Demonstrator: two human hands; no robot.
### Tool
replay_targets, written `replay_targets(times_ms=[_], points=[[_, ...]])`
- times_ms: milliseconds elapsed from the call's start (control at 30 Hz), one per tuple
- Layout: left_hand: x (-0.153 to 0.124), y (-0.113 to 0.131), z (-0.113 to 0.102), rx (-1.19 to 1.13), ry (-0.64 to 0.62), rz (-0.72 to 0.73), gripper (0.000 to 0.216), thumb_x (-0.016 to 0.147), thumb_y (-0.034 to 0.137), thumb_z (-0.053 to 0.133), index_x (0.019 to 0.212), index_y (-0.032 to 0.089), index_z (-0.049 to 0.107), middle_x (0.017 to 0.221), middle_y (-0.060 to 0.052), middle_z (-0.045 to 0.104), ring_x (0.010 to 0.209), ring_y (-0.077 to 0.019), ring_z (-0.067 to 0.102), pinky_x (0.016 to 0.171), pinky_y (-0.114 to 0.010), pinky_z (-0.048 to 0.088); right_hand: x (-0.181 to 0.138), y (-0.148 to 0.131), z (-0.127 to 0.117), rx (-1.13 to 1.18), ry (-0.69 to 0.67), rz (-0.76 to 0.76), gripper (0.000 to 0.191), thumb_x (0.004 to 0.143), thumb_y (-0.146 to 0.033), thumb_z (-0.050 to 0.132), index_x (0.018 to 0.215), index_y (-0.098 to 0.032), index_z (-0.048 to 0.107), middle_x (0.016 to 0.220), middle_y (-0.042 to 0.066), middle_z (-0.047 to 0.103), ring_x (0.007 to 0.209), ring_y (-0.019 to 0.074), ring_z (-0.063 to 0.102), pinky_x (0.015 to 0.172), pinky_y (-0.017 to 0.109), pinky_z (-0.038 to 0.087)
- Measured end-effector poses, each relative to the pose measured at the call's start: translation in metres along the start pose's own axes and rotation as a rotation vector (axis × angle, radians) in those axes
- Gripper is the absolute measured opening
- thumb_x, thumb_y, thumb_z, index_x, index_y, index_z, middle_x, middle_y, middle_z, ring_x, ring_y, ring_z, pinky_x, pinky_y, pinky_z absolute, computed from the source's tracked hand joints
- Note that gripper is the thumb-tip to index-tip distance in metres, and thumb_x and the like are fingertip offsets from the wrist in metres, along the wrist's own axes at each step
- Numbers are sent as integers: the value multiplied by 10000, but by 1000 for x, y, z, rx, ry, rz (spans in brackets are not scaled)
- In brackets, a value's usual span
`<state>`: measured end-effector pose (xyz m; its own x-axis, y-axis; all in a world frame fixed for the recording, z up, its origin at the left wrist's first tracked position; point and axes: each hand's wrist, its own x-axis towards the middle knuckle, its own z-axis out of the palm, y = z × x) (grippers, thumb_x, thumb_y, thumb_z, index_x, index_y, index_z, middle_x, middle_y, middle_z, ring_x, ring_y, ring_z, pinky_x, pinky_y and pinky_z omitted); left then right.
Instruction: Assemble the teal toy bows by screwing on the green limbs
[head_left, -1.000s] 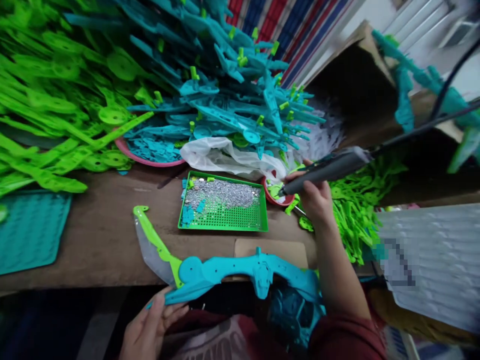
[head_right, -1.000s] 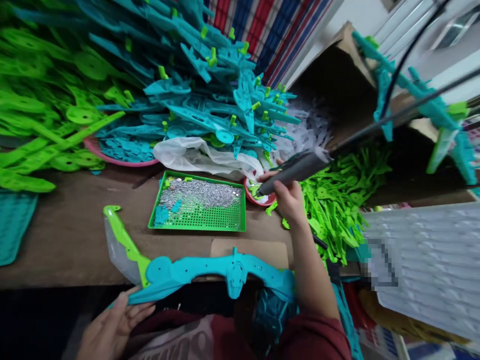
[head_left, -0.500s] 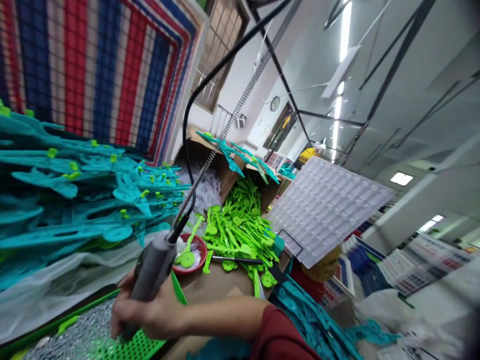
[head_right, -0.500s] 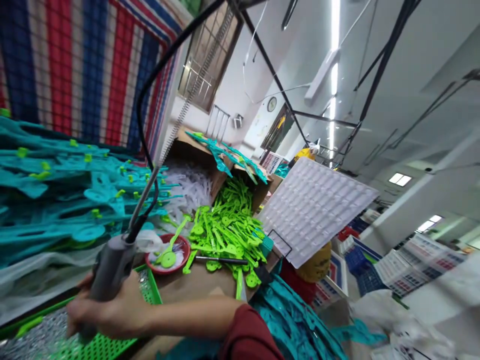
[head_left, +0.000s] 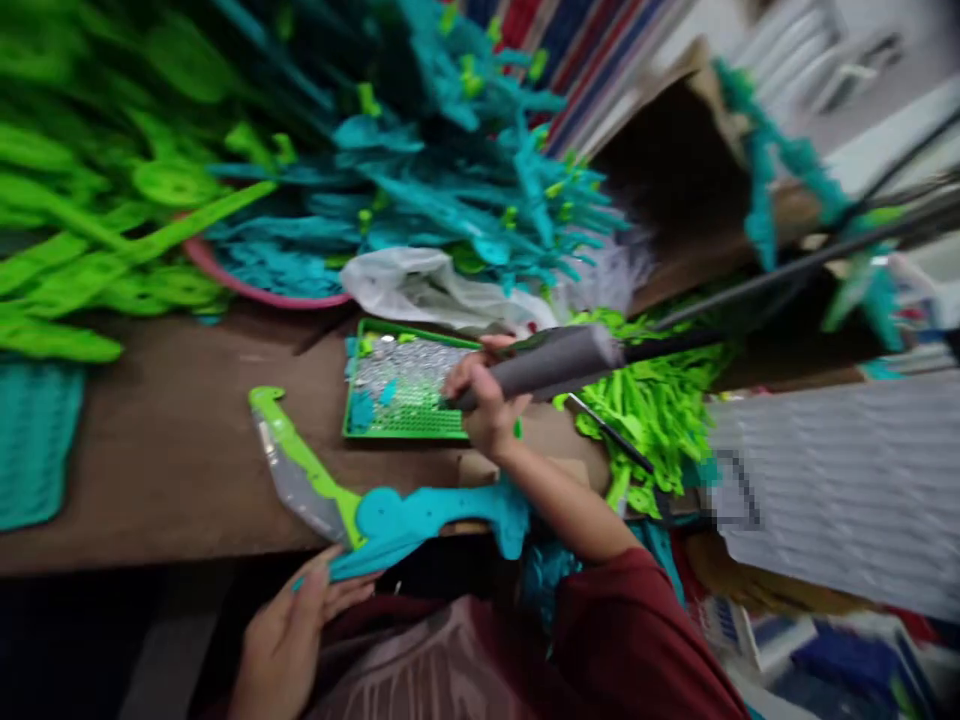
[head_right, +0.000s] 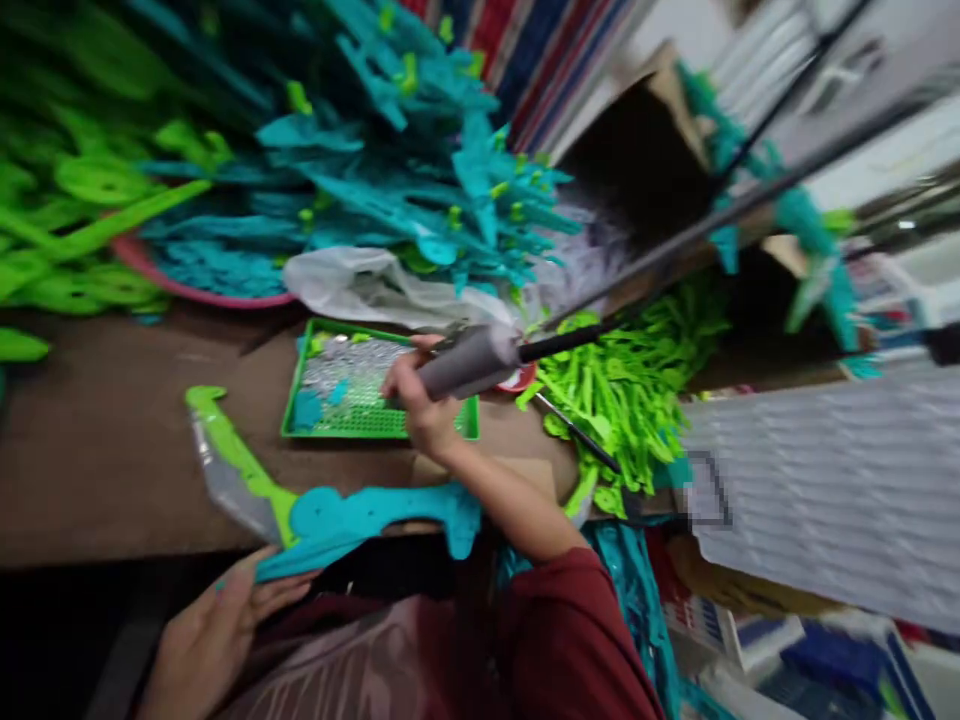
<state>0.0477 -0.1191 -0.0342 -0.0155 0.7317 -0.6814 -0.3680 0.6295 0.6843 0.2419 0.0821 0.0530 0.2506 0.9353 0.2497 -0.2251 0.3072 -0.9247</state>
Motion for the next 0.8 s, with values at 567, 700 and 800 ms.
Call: replay_targets(times_ms=[567,700,800], points=[[-16,7,9,16,104,-34,617,776,696,708,1037,138,738,934,-93,806,913,-314,773,769,-328,658,-5,36,5,-150,-167,-90,344,848,-482,637,1050,-302,424,586,-109,427,430,98,450,480,281,478],[-13,12,7,32,71,-46,671,774,718,691,1080,123,724,888,-105,804,853,-318,779,765,-366,662,-11,5,6,-133,-154,-130,337,866,-457,633,1109,-326,440,601,-99,431,444,111,478,454,277,452],[-13,11,6,88,62,-57,704,748,741,694,1077,120,723,781,-91,794,751,-302,780,735,-351,660,-33,-42,-4,-182,-198,-86,343,882,-499,615,1157,-380,448,591,-94,410,436,130,477,425,283,439]])
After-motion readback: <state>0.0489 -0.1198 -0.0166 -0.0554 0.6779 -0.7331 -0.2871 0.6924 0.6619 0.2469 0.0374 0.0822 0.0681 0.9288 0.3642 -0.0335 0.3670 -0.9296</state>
